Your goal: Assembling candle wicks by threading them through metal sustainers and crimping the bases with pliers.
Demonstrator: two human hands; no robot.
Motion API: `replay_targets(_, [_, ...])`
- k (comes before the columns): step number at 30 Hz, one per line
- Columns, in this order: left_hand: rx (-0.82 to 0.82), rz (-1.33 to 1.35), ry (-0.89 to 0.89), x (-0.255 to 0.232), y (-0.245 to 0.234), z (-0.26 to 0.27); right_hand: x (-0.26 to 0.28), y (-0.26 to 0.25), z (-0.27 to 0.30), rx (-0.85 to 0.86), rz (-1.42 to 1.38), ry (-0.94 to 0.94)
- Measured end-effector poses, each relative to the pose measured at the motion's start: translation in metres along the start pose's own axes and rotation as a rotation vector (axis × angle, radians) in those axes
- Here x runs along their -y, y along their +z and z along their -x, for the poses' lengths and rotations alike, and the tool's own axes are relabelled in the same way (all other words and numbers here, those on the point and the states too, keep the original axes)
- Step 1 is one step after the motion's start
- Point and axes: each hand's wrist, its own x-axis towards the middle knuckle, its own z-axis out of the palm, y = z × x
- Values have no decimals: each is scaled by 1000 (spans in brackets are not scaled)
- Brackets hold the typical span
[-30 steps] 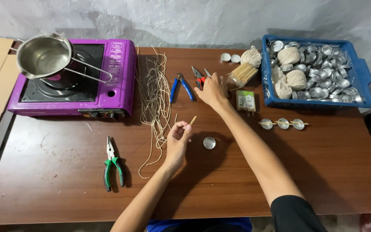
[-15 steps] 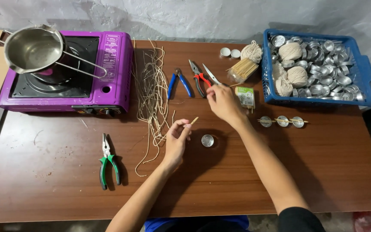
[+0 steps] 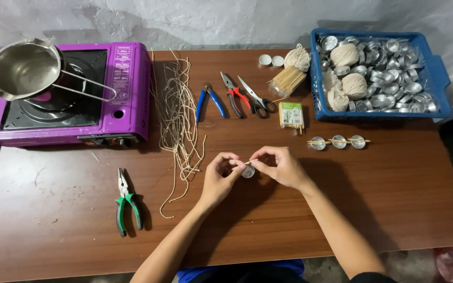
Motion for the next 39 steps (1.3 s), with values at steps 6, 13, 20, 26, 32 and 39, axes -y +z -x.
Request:
replay_targets(6, [16,-92,21,-1,-2,0,-3,0,1,-57,82,-41])
replay_targets(13, [32,-238,209,-15,-1,7,-16,-7,-5,-96,1,-17])
replay_targets(20, [-38,-734,564,-39,-42,-7,-67,-20,-21,-353,286,-21])
replay_targets(26, [-310,-1306,596,-25,-83,-25,-76,-15,-20,-394,682,-153])
replay_targets(32, [-431,-1491,535,-2,-83,-34,-75,-13,-19,-405,772,-173])
replay_targets(39, [-506,-1533,631,18,-83,-46,-66,-18,-28,-365,850,-170])
